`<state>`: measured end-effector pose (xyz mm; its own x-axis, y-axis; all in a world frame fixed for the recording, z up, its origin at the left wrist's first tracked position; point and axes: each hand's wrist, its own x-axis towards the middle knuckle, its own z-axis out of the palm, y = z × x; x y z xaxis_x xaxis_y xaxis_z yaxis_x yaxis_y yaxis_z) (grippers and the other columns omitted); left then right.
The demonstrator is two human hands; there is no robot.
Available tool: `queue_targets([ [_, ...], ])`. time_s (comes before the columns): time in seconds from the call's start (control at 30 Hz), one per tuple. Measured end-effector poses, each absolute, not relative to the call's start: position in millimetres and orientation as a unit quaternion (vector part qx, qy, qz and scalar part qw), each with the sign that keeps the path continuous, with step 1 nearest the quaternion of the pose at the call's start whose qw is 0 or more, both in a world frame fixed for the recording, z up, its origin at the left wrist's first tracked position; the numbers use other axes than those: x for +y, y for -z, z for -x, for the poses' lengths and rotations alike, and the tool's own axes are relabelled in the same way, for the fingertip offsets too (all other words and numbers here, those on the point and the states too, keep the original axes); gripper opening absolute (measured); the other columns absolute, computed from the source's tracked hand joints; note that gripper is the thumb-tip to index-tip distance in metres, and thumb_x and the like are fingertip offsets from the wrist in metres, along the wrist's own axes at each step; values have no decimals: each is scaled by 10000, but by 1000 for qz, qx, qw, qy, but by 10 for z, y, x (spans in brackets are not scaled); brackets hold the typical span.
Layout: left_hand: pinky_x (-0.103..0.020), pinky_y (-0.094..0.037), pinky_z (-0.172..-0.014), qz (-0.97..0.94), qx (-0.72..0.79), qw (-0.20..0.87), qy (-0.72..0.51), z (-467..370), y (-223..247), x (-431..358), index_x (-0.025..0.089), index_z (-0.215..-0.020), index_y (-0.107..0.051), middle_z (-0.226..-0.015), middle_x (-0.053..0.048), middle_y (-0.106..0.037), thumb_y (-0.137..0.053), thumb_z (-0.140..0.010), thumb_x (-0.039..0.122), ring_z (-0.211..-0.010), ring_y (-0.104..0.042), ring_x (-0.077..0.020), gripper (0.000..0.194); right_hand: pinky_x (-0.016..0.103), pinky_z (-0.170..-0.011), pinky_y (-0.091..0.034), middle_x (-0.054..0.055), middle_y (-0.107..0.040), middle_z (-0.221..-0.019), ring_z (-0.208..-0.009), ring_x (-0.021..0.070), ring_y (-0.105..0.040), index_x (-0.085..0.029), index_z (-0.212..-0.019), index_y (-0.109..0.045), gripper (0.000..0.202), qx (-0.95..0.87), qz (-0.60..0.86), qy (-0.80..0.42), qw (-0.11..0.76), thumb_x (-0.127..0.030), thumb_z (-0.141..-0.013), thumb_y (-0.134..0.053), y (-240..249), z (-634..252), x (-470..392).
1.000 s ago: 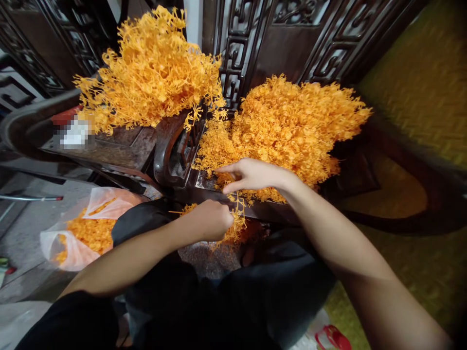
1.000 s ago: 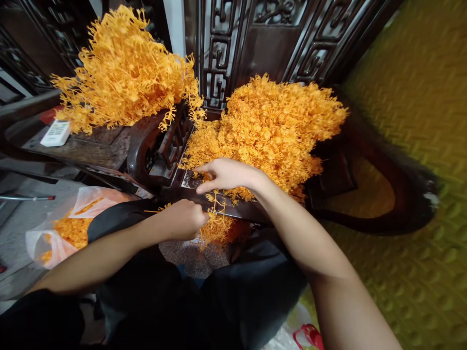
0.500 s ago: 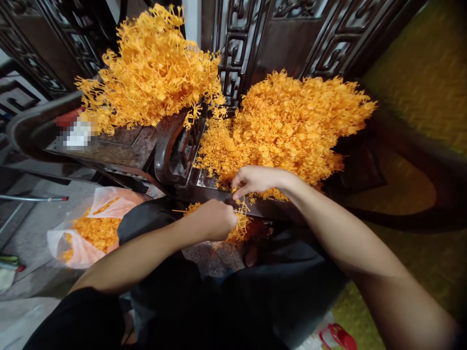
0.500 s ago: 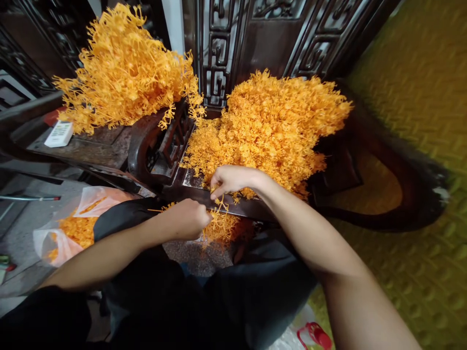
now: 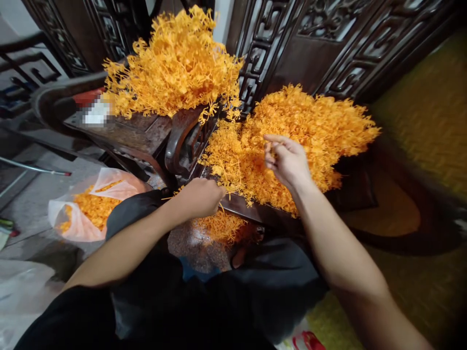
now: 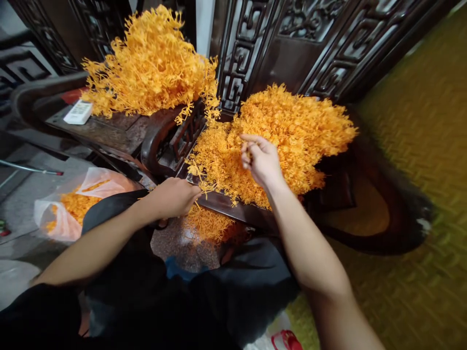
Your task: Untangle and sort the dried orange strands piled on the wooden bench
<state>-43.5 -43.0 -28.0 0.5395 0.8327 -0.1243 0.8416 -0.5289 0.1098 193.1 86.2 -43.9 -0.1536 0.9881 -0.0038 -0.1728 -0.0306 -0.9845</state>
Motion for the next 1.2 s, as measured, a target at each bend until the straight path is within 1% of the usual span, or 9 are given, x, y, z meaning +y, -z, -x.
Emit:
queue_targets([
  [0.17, -344, -317, -589, -873, 483, 67, -7, 389, 241, -438, 157, -905, -715, -783, -104, -739, -411, -1003, 243, -627, -625, -188, 331, 196, -460, -300, 100, -740, -1008, -664, 102, -522, -152, -981, -727, 319, -464, 383, -692, 398, -186, -667, -773, 588, -1744, 702],
  [0.3, -330, -320, -594, -879, 462, 81, -90, 378, 277, -441, 175, -828, -668, -735, -59, -708, -394, -1037, 280, -606, -586, -155, 361, 206, -451, -208, 61, -742, -907, -575, 92, -428, -199, -1097, -646, 405, -486, 325, -733, 349, -257, -727, -802, 558, -1757, 682],
  [0.43, -300, -357, -617, -833, 482, 127, -241, 457, 316, -388, 178, -793, -658, -663, -18, -636, -437, -1028, 287, -594, -543, -125, 340, 231, -455, -166, -2, -687, -806, -528, 91, -380, -234, -1122, -568, 463, -539, 320, -686, 369, -403, -779, -828, 554, -1837, 720],
  [0.53, -277, -341, -584, -732, 530, 177, -389, 496, 335, -314, 170, -805, -659, -623, 15, -569, -511, -997, 304, -559, -478, -106, 276, 255, -460, -153, -34, -655, -764, -489, 92, -296, -267, -1315, -491, 617, -576, 318, -650, 380, -487, -828, -799, 533, -1879, 713],
  [0.67, -241, -348, -535, -593, 518, 325, -523, 425, 348, -235, 164, -835, -668, -641, 24, -567, -594, -959, 373, -565, -467, -100, 254, 297, -477, -258, -23, -637, -757, -506, 121, -352, -286, -1585, -301, 808, -650, 296, -587, 382, -505, -925, -713, 427, -1812, 540],
  [0.77, -243, -451, -613, -547, 463, 399, -572, 310, 370, -245, 149, -945, -712, -800, -30, -694, -653, -934, 397, -683, -587, -128, 255, 329, -569, -411, 2, -639, -787, -630, 171, -521, -289, -1670, -162, 865, -708, 276, -532, 375, -497, -983, -644, 372, -1688, 361],
  [0.87, -264, -484, -649, -557, 421, 441, -564, 221, 403, -307, 146, -922, -734, -797, -47, -718, -654, -950, 433, -704, -622, -147, 299, 397, -701, -505, 32, -677, -842, -752, 221, -599, -284, -1695, -39, 882, -758, 266, -476, 358, -488, -1025, -575, 357, -1576, 220],
  [1.03, -264, -461, -644, -525, 477, 330, -623, 287, 400, -287, 160, -830, -724, -732, -30, -685, -641, -965, 418, -668, -581, -132, 302, 420, -692, -510, 34, -666, -809, -681, 219, -563, -271, -1704, 1, 784, -800, 292, -393, 349, -462, -1081, -435, 324, -1466, -26],
  [1.2, -250, -405, -581, -473, 499, 260, -678, 527, 255, -131, 170, -805, -680, -696, -8, -646, -616, -959, 411, -607, -521, -113, 292, 398, -675, -495, 0, -567, -737, -648, 199, -535, -283, -1699, -152, 695, -771, 326, -381, 392, -426, -1080, -434, 343, -1537, -151],
])
